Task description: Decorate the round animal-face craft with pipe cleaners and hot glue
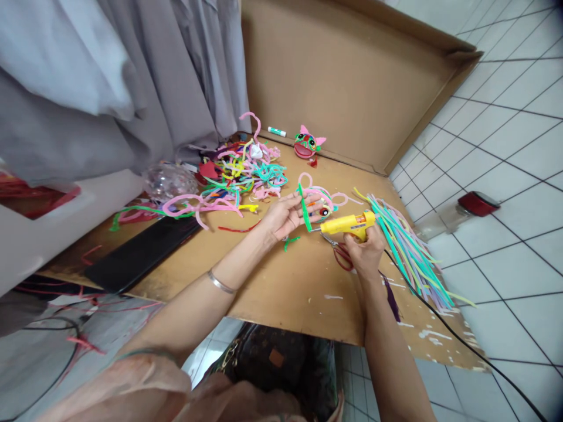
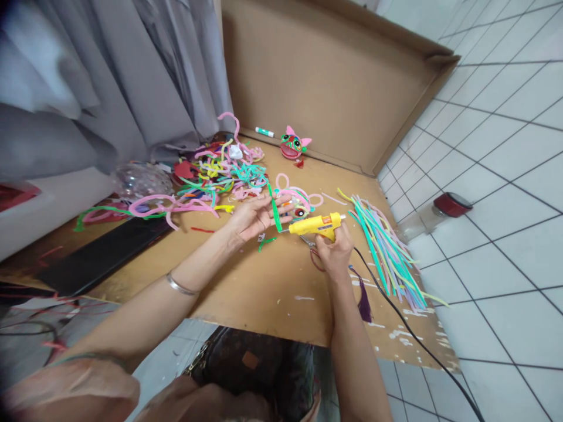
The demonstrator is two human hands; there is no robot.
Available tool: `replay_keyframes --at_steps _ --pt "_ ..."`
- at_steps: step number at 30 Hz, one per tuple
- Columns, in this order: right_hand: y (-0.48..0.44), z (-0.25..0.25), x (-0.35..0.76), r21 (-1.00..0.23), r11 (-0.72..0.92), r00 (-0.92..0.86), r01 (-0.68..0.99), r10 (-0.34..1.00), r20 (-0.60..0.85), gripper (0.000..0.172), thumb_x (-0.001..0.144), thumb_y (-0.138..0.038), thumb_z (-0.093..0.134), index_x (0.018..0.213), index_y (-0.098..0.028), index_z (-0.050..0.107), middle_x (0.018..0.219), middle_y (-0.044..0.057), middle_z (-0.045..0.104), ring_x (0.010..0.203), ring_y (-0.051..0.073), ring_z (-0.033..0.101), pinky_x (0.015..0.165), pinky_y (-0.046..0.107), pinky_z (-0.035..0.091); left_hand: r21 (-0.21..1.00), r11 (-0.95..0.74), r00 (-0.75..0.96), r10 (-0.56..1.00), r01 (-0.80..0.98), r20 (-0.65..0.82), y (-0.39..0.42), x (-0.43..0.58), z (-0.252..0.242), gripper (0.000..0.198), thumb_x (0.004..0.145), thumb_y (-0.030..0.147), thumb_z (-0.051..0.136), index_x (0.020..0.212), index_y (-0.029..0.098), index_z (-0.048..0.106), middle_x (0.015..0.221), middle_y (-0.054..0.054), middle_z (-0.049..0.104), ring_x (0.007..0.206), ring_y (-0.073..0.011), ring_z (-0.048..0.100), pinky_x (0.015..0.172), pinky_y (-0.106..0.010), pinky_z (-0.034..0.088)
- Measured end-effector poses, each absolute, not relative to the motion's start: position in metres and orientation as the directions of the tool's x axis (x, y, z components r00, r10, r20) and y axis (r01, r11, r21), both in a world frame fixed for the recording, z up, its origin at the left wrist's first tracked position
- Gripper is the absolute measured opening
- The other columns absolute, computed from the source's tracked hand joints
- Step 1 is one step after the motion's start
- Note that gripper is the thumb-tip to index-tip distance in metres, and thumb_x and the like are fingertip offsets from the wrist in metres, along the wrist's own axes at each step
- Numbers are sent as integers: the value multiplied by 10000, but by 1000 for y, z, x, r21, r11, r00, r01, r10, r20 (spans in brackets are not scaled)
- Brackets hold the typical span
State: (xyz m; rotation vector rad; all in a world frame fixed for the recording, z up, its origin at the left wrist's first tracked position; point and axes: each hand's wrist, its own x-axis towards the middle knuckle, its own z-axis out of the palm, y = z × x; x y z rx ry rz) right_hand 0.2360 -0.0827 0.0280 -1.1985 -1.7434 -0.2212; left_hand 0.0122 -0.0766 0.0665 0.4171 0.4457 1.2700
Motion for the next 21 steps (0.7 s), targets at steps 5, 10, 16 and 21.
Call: replay_keyframes --at_steps 5,10,16,21 --pt "-82 29 235 -335 501 -48 798 608 793 102 744 -296 574 800 -211 576 723 15 563 668 185 528 640 305 446 537 257 248 964 -803 -91 -76 12 65 186 941 86 425 835 120 573 1119 -161 727 1137 -283 670 1036 -615 451" --pt "-83 28 235 -319 505 -72 802 612 788 88 751 -293 563 779 -209 569 721 16 561 661 181 529 643 302 445 535 265 264 961 -802 -81 -75 12 63 135 921 84 470 845 123 575 1148 -163 718 1145 -287 665 1032 -612 454" --pt "-82 27 236 -317 502 -80 805 621 780 95 742 -272 558 800 -202 586 738 26 578 673 182 541 643 298 450 536 257 244 965 -804 -97 -74 12 63 158 942 95 437 835 131 548 1128 -158 726 1126 -272 677 1025 -594 472" --pt "-83 27 235 -335 458 -33 823 629 777 113 750 -271 558 833 -203 593 752 35 587 697 193 542 663 309 455 540 256 241 965 -802 -100 -76 13 64 163 945 96 432 829 137 540 1113 -156 731 1115 -265 683 1027 -583 477"
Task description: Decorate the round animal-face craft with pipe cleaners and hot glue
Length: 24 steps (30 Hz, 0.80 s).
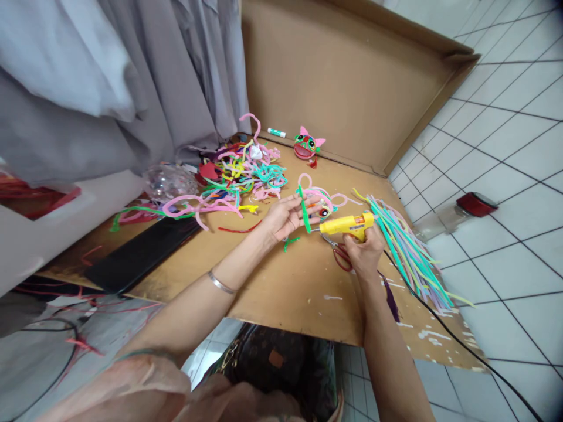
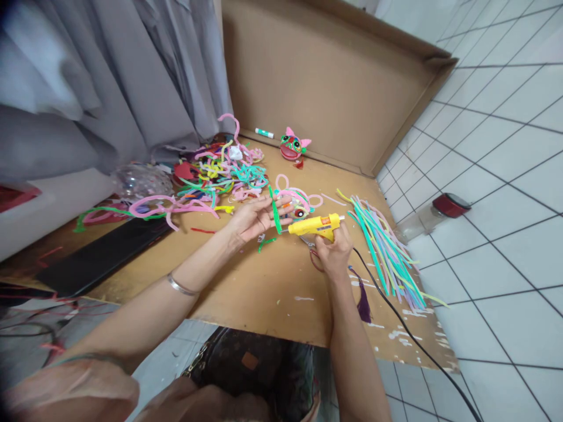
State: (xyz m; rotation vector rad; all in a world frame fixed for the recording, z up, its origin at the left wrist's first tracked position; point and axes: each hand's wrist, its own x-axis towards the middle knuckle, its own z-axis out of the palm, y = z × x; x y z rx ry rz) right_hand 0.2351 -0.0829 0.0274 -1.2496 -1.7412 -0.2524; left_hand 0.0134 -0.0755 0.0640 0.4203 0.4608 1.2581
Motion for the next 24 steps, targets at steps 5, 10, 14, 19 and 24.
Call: replay_keyframes --at_steps 5,10,14,19,24 --pt "-83 29 235 -350 481 -43 804 634 772 76 733 -277 567 765 -208 570 717 16 564 663 174 514 650 296 452 531 267 246 963 -804 -112 -76 14 65 165 944 93 429 836 133 547 1113 -168 730 1116 -271 683 1033 -589 470" --pt "-83 33 233 -460 426 46 779 693 720 74 681 -278 570 697 -207 556 664 -12 537 597 142 458 591 269 422 520 256 227 966 -815 -121 -73 12 64 162 942 100 427 849 137 554 1089 -154 740 1128 -272 677 1037 -589 466" --pt "-76 33 239 -596 294 213 747 744 633 191 662 -375 622 706 -196 574 640 -23 543 581 131 441 583 267 406 514 256 234 966 -819 -108 -72 11 61 126 920 100 455 856 141 556 1129 -158 728 1154 -278 663 1048 -609 445" --pt "-58 21 267 -744 44 476 667 743 470 432 659 -591 663 735 -170 598 637 18 602 582 152 459 574 289 389 551 231 208 972 -802 -105 -71 11 59 131 919 90 455 850 136 557 1098 -162 733 1145 -270 668 1065 -598 432" --pt "-52 10 288 -709 -255 629 657 705 329 489 805 -600 508 859 -139 661 785 141 696 696 253 592 613 329 418 602 189 161 982 -776 -101 -71 11 58 92 883 78 539 836 135 592 959 -124 758 1031 -243 717 1019 -540 498"
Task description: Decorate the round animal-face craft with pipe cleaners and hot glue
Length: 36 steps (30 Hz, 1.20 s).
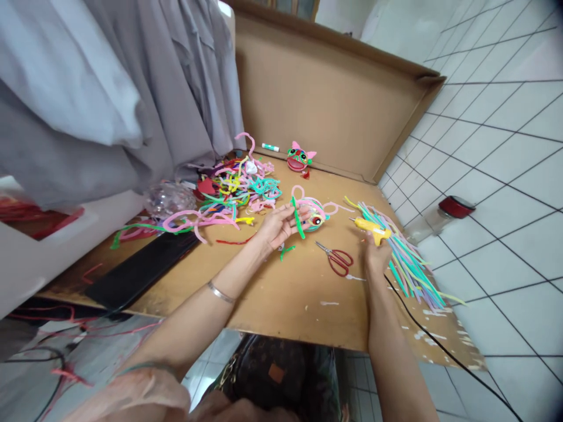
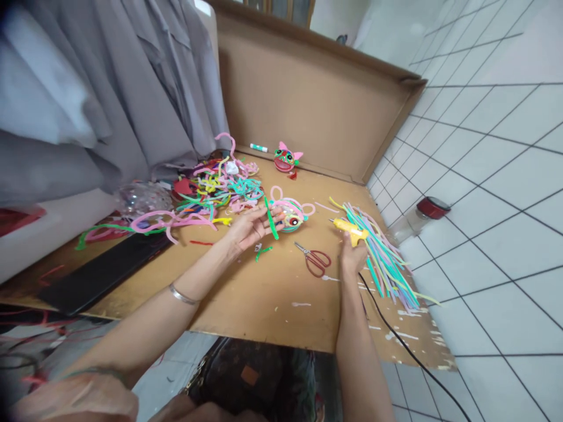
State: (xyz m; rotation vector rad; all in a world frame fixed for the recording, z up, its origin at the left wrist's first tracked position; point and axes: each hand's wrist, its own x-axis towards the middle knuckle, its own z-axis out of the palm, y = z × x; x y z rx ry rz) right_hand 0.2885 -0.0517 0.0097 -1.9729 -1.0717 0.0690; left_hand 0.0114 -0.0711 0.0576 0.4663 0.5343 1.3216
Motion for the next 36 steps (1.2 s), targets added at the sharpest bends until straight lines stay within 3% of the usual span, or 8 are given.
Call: replay_keyframes --at_steps 7,13,20,25,29,32,36 --pt "-54 8 283 -580 -355 575 733 778 251 461 841 -430 563 1145 -97 658 1037 213 707 952 338 661 753 378 456 683 111 98 994 -722 -58 -69 12 54 94 802 59 670 862 130 653 761 -47 743 849 -187 748 941 -413 571" --pt "-57 11 282 -476 -410 555 778 804 215 439 902 -466 481 1057 -128 714 956 187 723 902 328 668 752 384 450 721 84 88 996 -688 -32 -67 11 50 172 719 70 762 847 126 661 736 -42 745 748 -177 747 878 -366 593" --pt "-60 10 278 -375 -383 488 844 838 242 416 917 -421 480 1069 -115 716 974 215 714 932 335 679 776 412 470 779 -14 18 999 -627 32 -68 15 47 268 599 127 859 782 120 664 735 -39 744 765 -187 745 841 -316 585" --pt "-62 4 275 -336 -350 459 875 821 340 363 900 -366 489 1003 -102 717 971 232 690 942 340 662 785 429 460 826 -67 -16 997 -559 70 -69 18 47 341 526 195 905 760 132 664 684 -25 730 736 -194 740 821 -321 578" --pt "-65 3 274 -326 -257 399 910 755 519 260 831 -285 551 911 -96 710 911 227 666 973 357 609 844 485 415 862 -115 -46 993 -493 106 -69 20 45 361 512 249 910 745 148 653 651 -6 712 720 -190 731 795 -320 573" --pt "-66 7 271 -344 -101 310 933 708 634 211 813 -244 542 870 -117 701 899 179 661 942 311 581 855 458 400 884 -167 -82 986 -436 146 -69 21 43 356 519 265 901 747 155 652 649 8 705 671 -160 709 736 -281 559" --pt "-67 13 254 -474 167 211 864 735 644 217 846 -277 496 808 -168 680 817 81 651 810 224 576 785 363 432 894 -245 -127 969 -375 212 -70 21 44 312 542 242 883 741 156 658 656 18 692 648 -120 672 697 -230 526"
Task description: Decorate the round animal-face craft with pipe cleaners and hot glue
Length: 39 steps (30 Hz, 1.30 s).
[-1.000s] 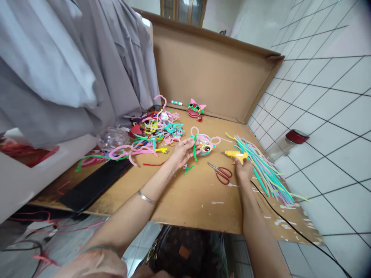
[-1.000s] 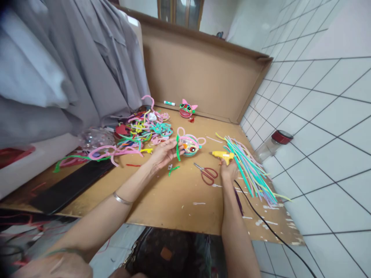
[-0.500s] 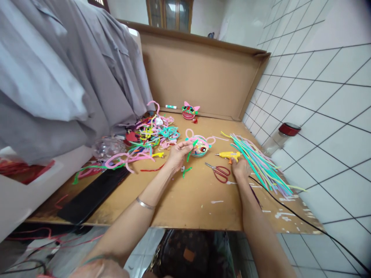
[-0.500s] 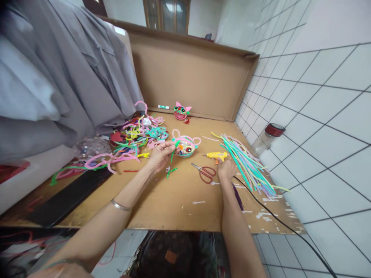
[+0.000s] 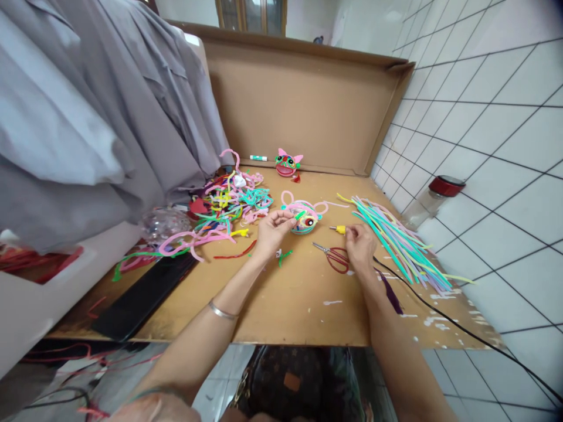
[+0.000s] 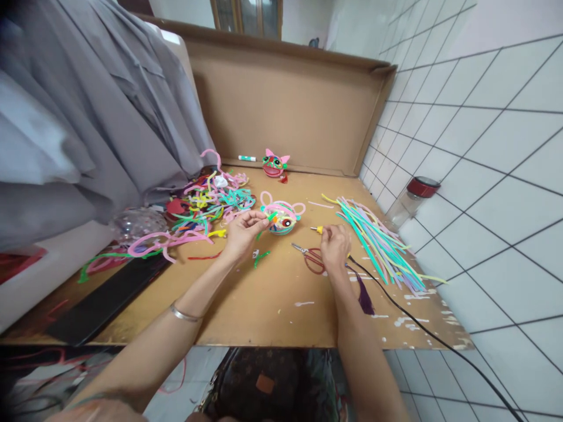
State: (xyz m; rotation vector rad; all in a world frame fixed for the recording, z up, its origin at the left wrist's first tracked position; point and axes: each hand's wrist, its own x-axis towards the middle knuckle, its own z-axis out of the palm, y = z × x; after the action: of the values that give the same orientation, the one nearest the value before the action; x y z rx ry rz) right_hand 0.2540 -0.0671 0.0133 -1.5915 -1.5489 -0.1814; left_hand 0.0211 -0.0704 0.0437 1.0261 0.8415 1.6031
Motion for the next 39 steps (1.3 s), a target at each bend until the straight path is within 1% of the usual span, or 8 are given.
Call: replay_keyframes --at_steps 5,10,13,18,21,25,29,39 --pt "-72 15 231 -581 338 155 740 755 637 194 846 -305 528 773 -187 664 764 53 633 768 207 590 762 344 457 919 -259 -141 964 -297 226 -75 22 47 248 586 164 846 791 168 706 728 1 723 701 -128 667 726 -230 520" --pt "-75 15 227 -607 300 214 736 748 629 191 824 -312 558 891 -187 687 895 72 666 898 235 614 880 407 463 950 -270 -140 958 -155 250 -74 18 46 155 677 116 770 810 196 764 857 -37 759 880 -193 685 886 -296 506" --pt "-72 16 225 -650 294 264 701 739 619 251 797 -315 580 989 -188 681 1020 100 672 1014 258 607 959 445 452 953 -303 -128 946 -27 297 -70 11 52 116 697 110 743 756 206 773 829 -38 754 864 -203 676 895 -305 494" --pt "-38 21 209 -896 315 391 314 817 424 358 711 -228 560 1060 -177 621 1112 112 674 1050 229 627 971 413 481 866 -403 50 912 297 407 -57 -2 87 86 695 156 742 744 211 786 728 -28 734 695 -190 645 786 -296 494" --pt "-9 22 196 -974 222 450 37 867 215 400 607 -144 526 1000 -191 580 1023 76 676 982 203 635 882 358 516 765 -485 205 874 423 440 -45 -2 108 94 675 163 747 734 223 790 737 -28 739 691 -190 650 773 -281 484" --pt "9 17 182 -983 104 387 -151 921 38 353 585 -148 493 929 -214 537 906 19 666 876 169 630 739 283 515 686 -487 391 868 541 307 -26 2 117 134 691 147 714 769 216 798 691 -21 730 541 -147 610 696 -261 461" --pt "5 13 175 -960 149 218 -238 971 97 273 579 -157 507 844 -210 546 866 6 676 841 164 629 706 265 500 637 -440 425 885 633 190 -12 8 116 128 659 118 728 753 181 788 572 -2 685 495 -135 581 613 -237 419" --pt "2 5 172 -895 169 66 -414 986 155 511 524 -99 587 1016 -237 576 1060 13 696 1060 220 617 949 366 500 337 -393 376 919 855 118 -12 24 123 188 713 194 667 865 170 775 695 -4 736 597 -137 622 577 -223 393"
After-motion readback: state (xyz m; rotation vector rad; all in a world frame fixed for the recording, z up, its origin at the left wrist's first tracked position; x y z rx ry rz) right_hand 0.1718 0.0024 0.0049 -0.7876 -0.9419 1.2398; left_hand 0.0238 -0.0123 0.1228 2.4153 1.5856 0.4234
